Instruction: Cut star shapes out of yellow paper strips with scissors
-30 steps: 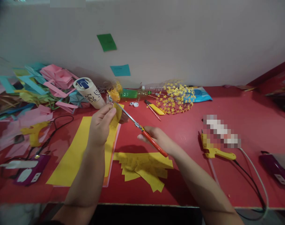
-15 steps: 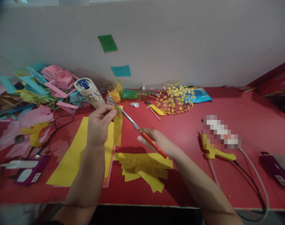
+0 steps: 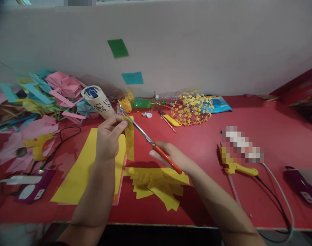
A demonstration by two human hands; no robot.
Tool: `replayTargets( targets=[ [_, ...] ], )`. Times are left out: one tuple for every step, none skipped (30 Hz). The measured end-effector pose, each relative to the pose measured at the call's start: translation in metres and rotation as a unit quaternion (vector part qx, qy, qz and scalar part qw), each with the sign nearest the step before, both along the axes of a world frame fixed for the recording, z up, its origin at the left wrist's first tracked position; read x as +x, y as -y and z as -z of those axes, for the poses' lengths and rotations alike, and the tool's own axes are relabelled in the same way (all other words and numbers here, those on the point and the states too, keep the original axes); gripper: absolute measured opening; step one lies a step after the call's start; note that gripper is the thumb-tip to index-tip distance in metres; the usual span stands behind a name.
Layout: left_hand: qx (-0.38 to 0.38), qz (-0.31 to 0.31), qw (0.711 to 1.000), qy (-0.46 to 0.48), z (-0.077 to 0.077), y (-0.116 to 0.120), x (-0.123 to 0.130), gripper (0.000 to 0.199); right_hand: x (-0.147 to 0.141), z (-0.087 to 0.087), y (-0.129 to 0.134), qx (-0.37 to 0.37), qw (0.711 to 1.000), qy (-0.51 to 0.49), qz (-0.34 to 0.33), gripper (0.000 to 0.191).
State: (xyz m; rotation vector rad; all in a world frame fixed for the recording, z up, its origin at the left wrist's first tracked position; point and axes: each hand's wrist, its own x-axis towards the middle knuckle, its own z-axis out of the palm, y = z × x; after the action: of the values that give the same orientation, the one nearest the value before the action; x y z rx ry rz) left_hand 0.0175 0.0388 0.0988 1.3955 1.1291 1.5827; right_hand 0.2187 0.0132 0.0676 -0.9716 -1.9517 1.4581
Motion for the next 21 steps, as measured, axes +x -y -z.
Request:
replayTargets(
  targets=[
    [0.001, 0.004, 1.000, 0.003, 0.000, 0.000, 0.000, 0.015, -0.001, 0.001, 0.001, -0.002, 1.000, -0.005, -0.001, 0.055],
    [0.000, 0.010, 1.000, 0.004, 0.000, 0.000, 0.001, 0.016, -0.002, 0.002, 0.001, -0.003, 1.000, -0.010, 0.001, 0.055],
    [-0.002, 0.017, 1.000, 0.005, 0.000, 0.000, 0.002, 0.016, -0.003, 0.004, 0.001, -0.004, 1.000, -0.014, 0.005, 0.056],
    [-0.005, 0.023, 1.000, 0.007, 0.000, 0.001, 0.002, 0.018, -0.004, 0.006, 0.002, -0.003, 1.000, -0.017, 0.010, 0.057],
    [-0.008, 0.028, 1.000, 0.008, 0.000, 0.001, 0.003, 0.018, -0.005, 0.008, 0.002, -0.004, 1.000, -0.019, 0.013, 0.057],
    [-0.009, 0.032, 0.999, 0.010, 0.000, 0.001, 0.003, 0.019, -0.005, 0.009, 0.003, -0.005, 1.000, -0.021, 0.015, 0.058],
    [-0.010, 0.033, 0.999, 0.011, 0.000, 0.001, 0.004, 0.019, -0.006, 0.010, 0.003, -0.009, 1.000, -0.022, 0.016, 0.059],
    [-0.012, 0.032, 0.999, 0.012, 0.000, 0.001, 0.004, 0.019, -0.006, 0.011, 0.003, -0.013, 1.000, -0.022, 0.016, 0.059],
    [-0.013, 0.031, 0.999, 0.012, 0.000, 0.001, 0.004, 0.019, -0.007, 0.011, 0.004, -0.018, 0.999, -0.023, 0.017, 0.059],
    [-0.016, 0.031, 0.999, 0.011, 0.000, 0.001, 0.004, 0.019, -0.007, 0.011, 0.004, -0.023, 0.999, -0.024, 0.019, 0.059],
    [-0.017, 0.030, 0.999, 0.009, 0.000, 0.002, 0.004, 0.019, -0.007, 0.011, 0.005, -0.028, 0.999, -0.024, 0.022, 0.059],
    [-0.019, 0.029, 0.999, 0.008, 0.000, 0.002, 0.004, 0.019, -0.008, 0.010, 0.005, -0.032, 0.999, -0.024, 0.025, 0.058],
    [-0.019, 0.028, 0.999, 0.008, 0.000, 0.002, 0.004, 0.019, -0.008, 0.010, 0.006, -0.037, 0.999, -0.024, 0.027, 0.058],
    [-0.019, 0.028, 0.999, 0.008, 0.000, 0.002, 0.004, 0.018, -0.008, 0.010, 0.006, -0.042, 0.998, -0.024, 0.030, 0.058],
    [-0.019, 0.029, 0.999, 0.007, 0.000, 0.001, 0.004, 0.018, -0.008, 0.010, 0.006, -0.048, 0.998, -0.024, 0.033, 0.058],
    [-0.018, 0.029, 0.999, 0.007, 0.000, 0.001, 0.004, 0.018, -0.009, 0.010, 0.006, -0.053, 0.998, -0.024, 0.036, 0.057],
    [-0.019, 0.029, 0.999, 0.007, 0.000, 0.001, 0.003, 0.018, -0.009, 0.010, 0.006, -0.057, 0.997, -0.023, 0.038, 0.057],
    [-0.019, 0.030, 0.999, 0.006, 0.000, 0.001, 0.003, 0.019, -0.009, 0.011, 0.007, -0.060, 0.997, -0.022, 0.040, 0.056],
    [-0.020, 0.030, 0.999, 0.005, 0.000, 0.001, 0.003, 0.019, -0.009, 0.011, 0.007, -0.062, 0.997, -0.020, 0.041, 0.055],
    [-0.021, 0.030, 0.999, 0.004, -0.001, 0.001, 0.003, 0.019, -0.009, 0.012, 0.007, -0.064, 0.997, -0.016, 0.042, 0.054],
    [-0.022, 0.030, 0.999, 0.003, -0.001, 0.001, 0.003, 0.019, -0.009, 0.011, 0.007, -0.064, 0.997, -0.014, 0.044, 0.054]
  ],
)
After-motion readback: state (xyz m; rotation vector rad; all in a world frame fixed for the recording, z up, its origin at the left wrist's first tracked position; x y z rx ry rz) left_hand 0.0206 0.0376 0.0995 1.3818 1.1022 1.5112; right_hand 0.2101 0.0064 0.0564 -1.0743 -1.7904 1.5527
